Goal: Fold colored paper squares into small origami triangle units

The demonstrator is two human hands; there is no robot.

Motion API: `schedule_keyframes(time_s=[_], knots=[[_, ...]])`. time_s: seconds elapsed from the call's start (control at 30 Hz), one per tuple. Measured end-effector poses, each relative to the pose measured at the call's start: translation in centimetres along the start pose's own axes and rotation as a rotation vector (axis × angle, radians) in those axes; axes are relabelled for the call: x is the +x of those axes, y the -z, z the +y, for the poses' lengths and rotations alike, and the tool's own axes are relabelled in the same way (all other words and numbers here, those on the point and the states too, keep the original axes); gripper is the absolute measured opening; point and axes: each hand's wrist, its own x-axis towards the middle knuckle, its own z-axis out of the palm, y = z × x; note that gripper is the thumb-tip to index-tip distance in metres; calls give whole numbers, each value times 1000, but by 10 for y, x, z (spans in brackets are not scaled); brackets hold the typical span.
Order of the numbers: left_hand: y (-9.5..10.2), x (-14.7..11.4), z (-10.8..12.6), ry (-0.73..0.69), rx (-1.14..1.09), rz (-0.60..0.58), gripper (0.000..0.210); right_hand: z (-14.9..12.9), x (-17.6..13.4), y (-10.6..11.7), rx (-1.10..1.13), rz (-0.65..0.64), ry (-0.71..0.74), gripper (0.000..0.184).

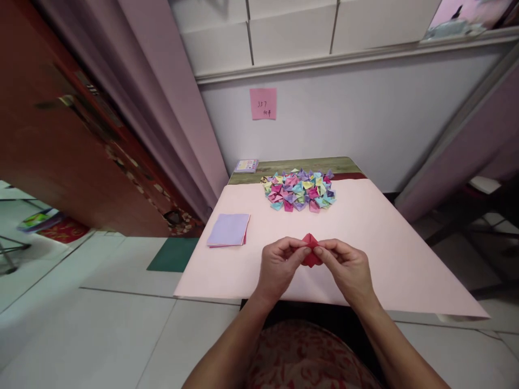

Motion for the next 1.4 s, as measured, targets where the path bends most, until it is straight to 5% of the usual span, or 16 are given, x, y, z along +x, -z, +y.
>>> schedule_keyframes(time_s=[0.23, 0.47, 0.77, 0.93, 1.03, 1.13, 1.27, 1.4], knots=[[-2, -2, -1, 64, -20, 127, 36, -3, -7, -14, 70, 106, -25, 31], [14, -3, -6, 162, 79, 4, 39, 7, -1, -2, -20, -87, -200, 34], [9, -5, -19, 251, 22, -48, 43, 20, 2, -5, 142, 46, -221, 28], [14, -6, -13, 186, 126, -117, 43, 26, 5, -4, 346, 18, -475, 27], [19, -2, -8, 145, 263, -128, 22, 25, 6, -4, 412, -14, -583, 25], [22, 2, -7, 110, 297, -115, 13, 23, 7, -4, 448, -24, -615, 23], [23, 5, -7, 76, 247, -157, 42, 23, 10, -3, 437, -75, -601, 25], [22, 6, -2, -24, 384, -192, 19, 27, 10, -4, 376, -109, -575, 25]])
